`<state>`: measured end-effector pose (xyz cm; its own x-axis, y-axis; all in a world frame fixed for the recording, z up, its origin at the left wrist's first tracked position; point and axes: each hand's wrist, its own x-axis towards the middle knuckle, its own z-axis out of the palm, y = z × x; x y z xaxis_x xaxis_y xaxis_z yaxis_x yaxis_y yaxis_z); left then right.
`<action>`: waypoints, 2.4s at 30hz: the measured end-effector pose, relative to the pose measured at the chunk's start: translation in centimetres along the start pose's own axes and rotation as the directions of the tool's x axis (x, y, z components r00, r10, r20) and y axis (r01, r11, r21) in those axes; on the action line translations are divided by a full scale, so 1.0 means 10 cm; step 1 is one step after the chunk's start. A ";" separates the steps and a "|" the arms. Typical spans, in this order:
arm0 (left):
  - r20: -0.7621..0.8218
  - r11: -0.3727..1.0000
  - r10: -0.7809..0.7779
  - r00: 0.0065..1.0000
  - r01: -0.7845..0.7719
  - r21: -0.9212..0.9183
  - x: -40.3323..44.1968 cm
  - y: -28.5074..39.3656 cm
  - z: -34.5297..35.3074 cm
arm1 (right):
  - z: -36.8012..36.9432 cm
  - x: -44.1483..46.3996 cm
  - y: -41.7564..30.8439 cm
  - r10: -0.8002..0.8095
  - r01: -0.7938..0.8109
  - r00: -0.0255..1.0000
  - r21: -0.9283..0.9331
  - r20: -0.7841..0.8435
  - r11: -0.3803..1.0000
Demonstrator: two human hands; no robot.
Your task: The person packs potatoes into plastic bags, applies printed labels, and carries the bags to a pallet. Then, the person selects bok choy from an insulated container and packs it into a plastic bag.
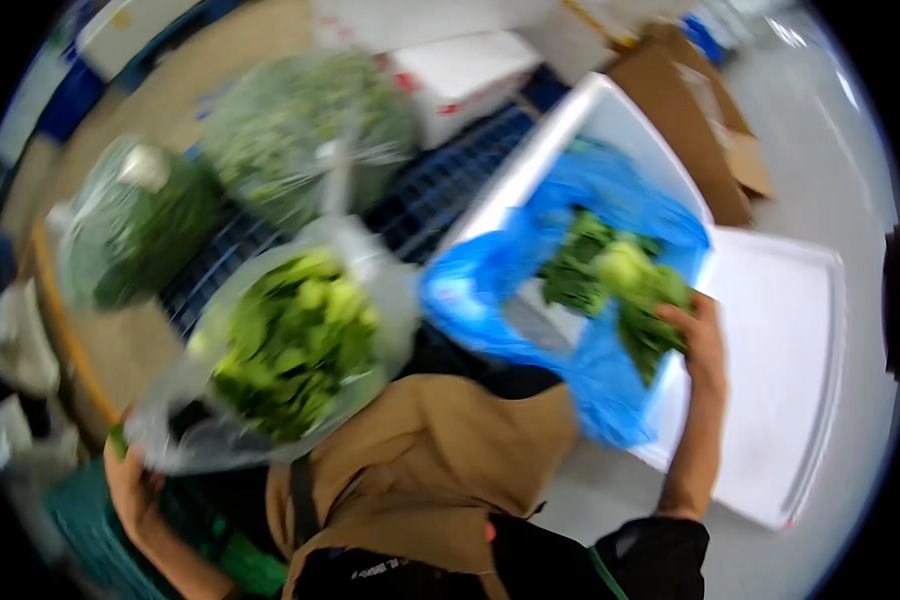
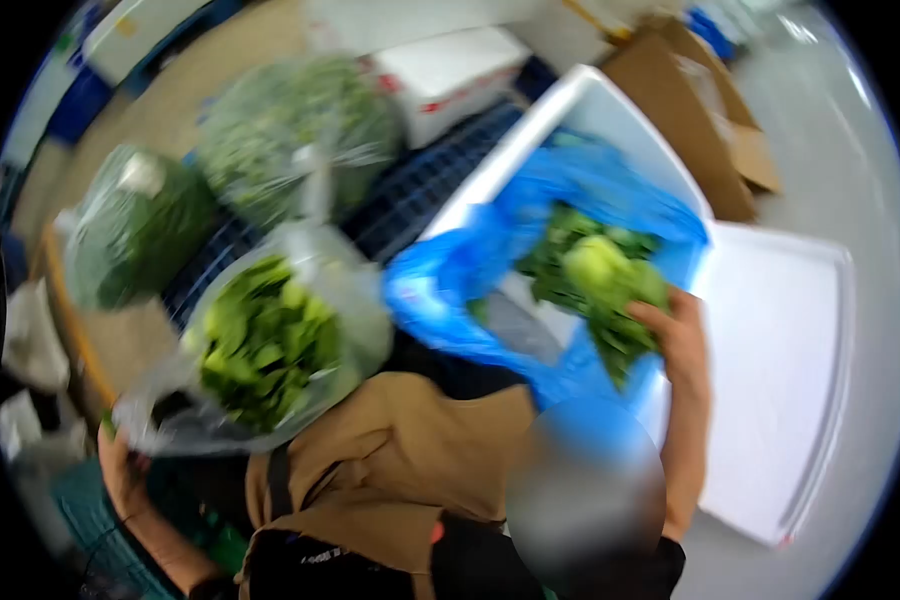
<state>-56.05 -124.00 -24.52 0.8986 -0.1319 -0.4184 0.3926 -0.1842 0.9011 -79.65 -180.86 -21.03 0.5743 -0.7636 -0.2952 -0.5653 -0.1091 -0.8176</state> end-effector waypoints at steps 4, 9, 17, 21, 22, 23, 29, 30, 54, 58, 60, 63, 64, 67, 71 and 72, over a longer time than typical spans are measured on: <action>-0.040 0.981 -0.097 0.994 0.103 0.166 -0.29 0.22 0.18 | 0.29 -0.48 -0.66 -0.236 0.231 0.972 0.191 0.000 0.954; 0.394 0.963 -0.265 0.880 0.263 0.061 -0.22 -0.02 0.18 | 1.24 -0.55 -1.03 -0.199 0.106 0.756 0.182 0.623 0.977; 0.572 0.746 0.312 0.759 0.177 -0.642 -0.08 -0.26 0.42 | 3.09 -0.42 -0.78 0.116 -0.044 0.609 -0.113 0.785 0.993; 0.499 0.544 0.437 0.748 0.222 -0.809 -0.09 -0.35 0.50 | 3.83 -0.41 -0.34 -0.617 0.953 0.277 -0.292 0.736 0.080; 0.488 0.504 0.466 0.738 0.231 -0.832 -0.08 -0.35 0.49 | 4.04 -0.31 -0.20 -0.649 0.959 0.207 -0.282 0.732 -0.011; 0.473 0.464 0.496 0.728 0.238 -0.853 -0.07 -0.35 0.49 | 4.13 -0.30 -0.15 -0.594 0.952 0.158 -0.281 0.789 -0.120; 0.469 0.428 0.562 0.681 0.246 -0.870 -0.01 -0.39 0.51 | 4.22 -0.53 -0.03 -0.395 0.833 0.129 -0.315 0.910 -0.454; 0.483 0.446 0.575 0.660 0.242 -0.862 0.02 -0.39 0.52 | 4.21 -0.55 0.02 -0.387 0.825 0.131 -0.317 0.913 -0.467; 0.415 0.384 0.625 0.661 0.202 -0.901 0.06 -0.50 0.53 | 4.31 0.03 -0.14 -0.590 0.977 -0.182 0.076 0.787 -0.200; 0.267 0.381 0.542 0.797 0.051 -0.923 0.03 -0.56 0.42 | 2.90 0.09 -1.09 -0.629 0.961 -0.054 0.212 0.775 0.179; 0.239 0.333 0.524 0.817 0.062 -0.941 0.02 -0.56 0.42 | 1.92 0.33 -1.28 -0.681 0.842 0.275 0.172 0.679 0.511; 0.235 0.314 0.494 0.837 0.080 -0.946 0.05 -0.51 0.47 | 0.90 0.92 -0.78 -0.399 0.531 0.801 -0.221 0.447 0.818; 0.237 0.309 0.484 0.843 0.089 -0.947 0.06 -0.50 0.48 | 0.78 1.17 -0.40 -0.322 0.526 0.830 -0.450 0.454 0.721; 0.311 0.337 0.594 0.742 0.122 -0.934 0.19 -0.53 0.45 | 1.02 1.61 0.94 -0.133 0.538 0.822 -0.678 0.553 0.501; 0.319 0.341 0.515 0.796 0.151 -0.928 0.11 -0.46 0.48 | 2.00 1.84 2.12 -0.609 0.785 0.550 -0.106 0.572 0.610; 0.302 0.363 0.503 0.810 0.119 -0.924 0.07 -0.42 0.50 | 2.22 1.72 2.04 -0.649 0.738 0.600 -0.010 0.468 0.675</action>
<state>-58.07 -128.18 -29.20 0.8659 -0.4939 0.0797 0.4309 0.8173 0.3826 -68.22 -182.08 -53.76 0.9884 -0.0896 0.1225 0.0365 -0.6434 -0.7647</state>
